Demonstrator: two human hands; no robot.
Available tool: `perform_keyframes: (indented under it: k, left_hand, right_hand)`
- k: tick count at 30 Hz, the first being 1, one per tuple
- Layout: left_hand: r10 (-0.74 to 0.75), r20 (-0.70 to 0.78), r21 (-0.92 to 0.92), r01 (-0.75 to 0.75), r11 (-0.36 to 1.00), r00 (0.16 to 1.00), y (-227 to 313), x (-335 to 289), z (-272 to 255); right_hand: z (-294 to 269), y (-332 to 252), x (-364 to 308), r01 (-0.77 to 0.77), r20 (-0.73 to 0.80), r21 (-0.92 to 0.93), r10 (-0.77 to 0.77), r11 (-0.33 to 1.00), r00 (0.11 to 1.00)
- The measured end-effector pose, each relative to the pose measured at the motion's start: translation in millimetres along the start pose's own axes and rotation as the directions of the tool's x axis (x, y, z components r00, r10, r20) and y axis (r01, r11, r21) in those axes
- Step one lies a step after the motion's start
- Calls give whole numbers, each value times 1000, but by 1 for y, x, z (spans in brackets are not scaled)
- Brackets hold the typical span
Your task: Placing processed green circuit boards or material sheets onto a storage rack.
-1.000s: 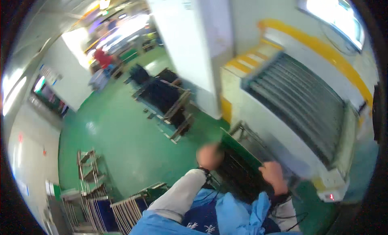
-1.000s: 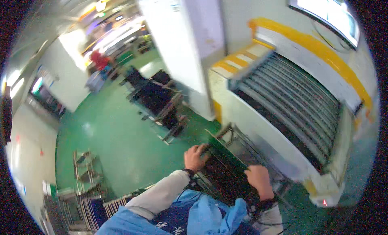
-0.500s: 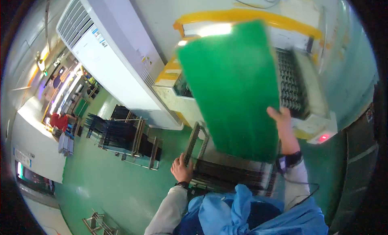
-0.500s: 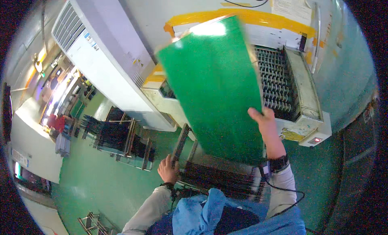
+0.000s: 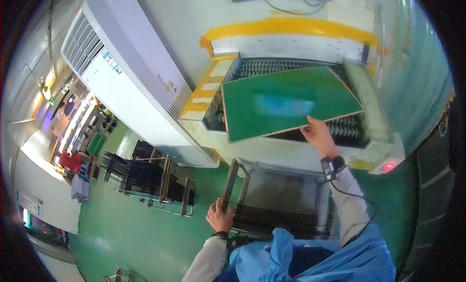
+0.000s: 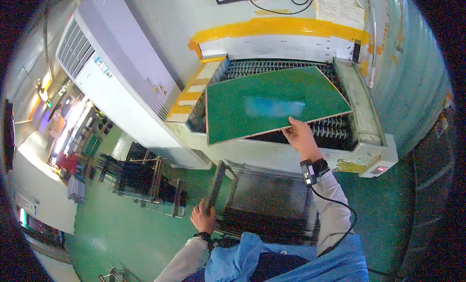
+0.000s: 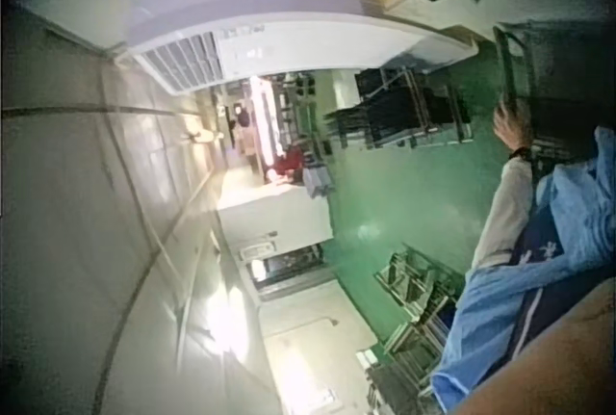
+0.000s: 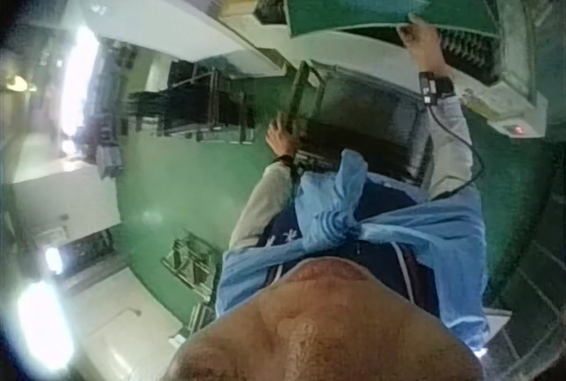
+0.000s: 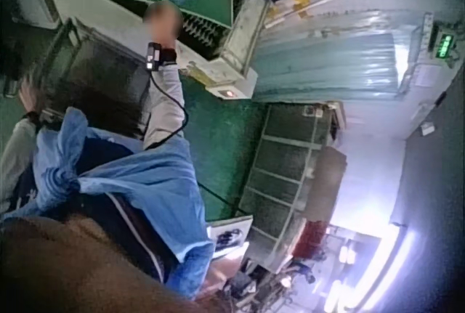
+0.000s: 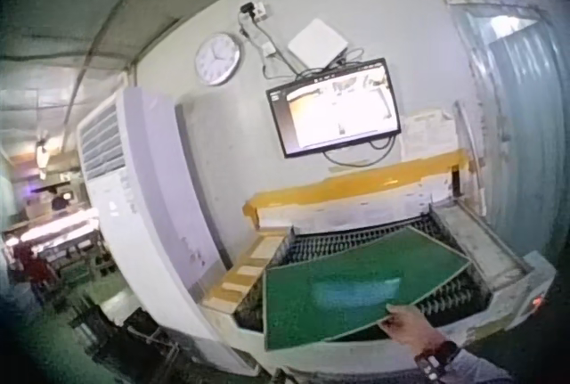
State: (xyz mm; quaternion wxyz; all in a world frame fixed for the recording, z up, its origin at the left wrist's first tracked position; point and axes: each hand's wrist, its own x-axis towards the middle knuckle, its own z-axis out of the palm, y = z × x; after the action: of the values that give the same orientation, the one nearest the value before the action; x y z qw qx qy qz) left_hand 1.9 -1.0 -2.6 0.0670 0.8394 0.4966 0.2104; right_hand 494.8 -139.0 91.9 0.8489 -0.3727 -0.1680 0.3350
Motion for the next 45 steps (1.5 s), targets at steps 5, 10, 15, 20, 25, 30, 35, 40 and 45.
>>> perform_keyframes:
  k: [5, 10, 15, 20, 25, 30, 35, 40, 45]
  left_hand:
    - [31, -14, 1, -31, 1000, 999, 2, 1, 1]
    - [39, 21, 14, -39, 999, 999, 2, 0, -6]
    - [29, 50, 3, -29, 1000, 998, 10, 5, -4]
    - [8, 40, 35, -9, 999, 999, 6, 3, -7]
    - [10, 88, 38, -14, 999, 996, 4, 4, -2]
    - [10, 56, 18, -11, 1000, 998, 5, 3, 0]
    - [-32, 60, 32, 30, 999, 998, 2, 0, -6]
    - [-9, 69, 3, 8, 1000, 998, 11, 5, -9]
    - [-9, 45, -2, 9, 1000, 999, 6, 3, -9]
  right_hand:
    - [-11, 21, 44, 100, -135, -74, -110, 992, 985]
    - [9, 15, 55, 206, 154, -976, -454, 67, 878]
    - [0, 14, 91, 251, -23, -384, -281, 888, 959]
    - [41, -5, 87, -165, -40, 137, 172, 977, 984]
    - [28, -5, 98, -257, -59, 65, 261, 964, 964]
    - [39, -16, 99, -254, -51, -5, 253, 967, 966]
    - [105, 2, 34, -294, 68, -252, 320, 922, 945]
    - [116, 50, -70, -430, 127, -586, 602, 687, 788]
    - [58, 142, -148, 0, 363, -902, 757, 433, 544]
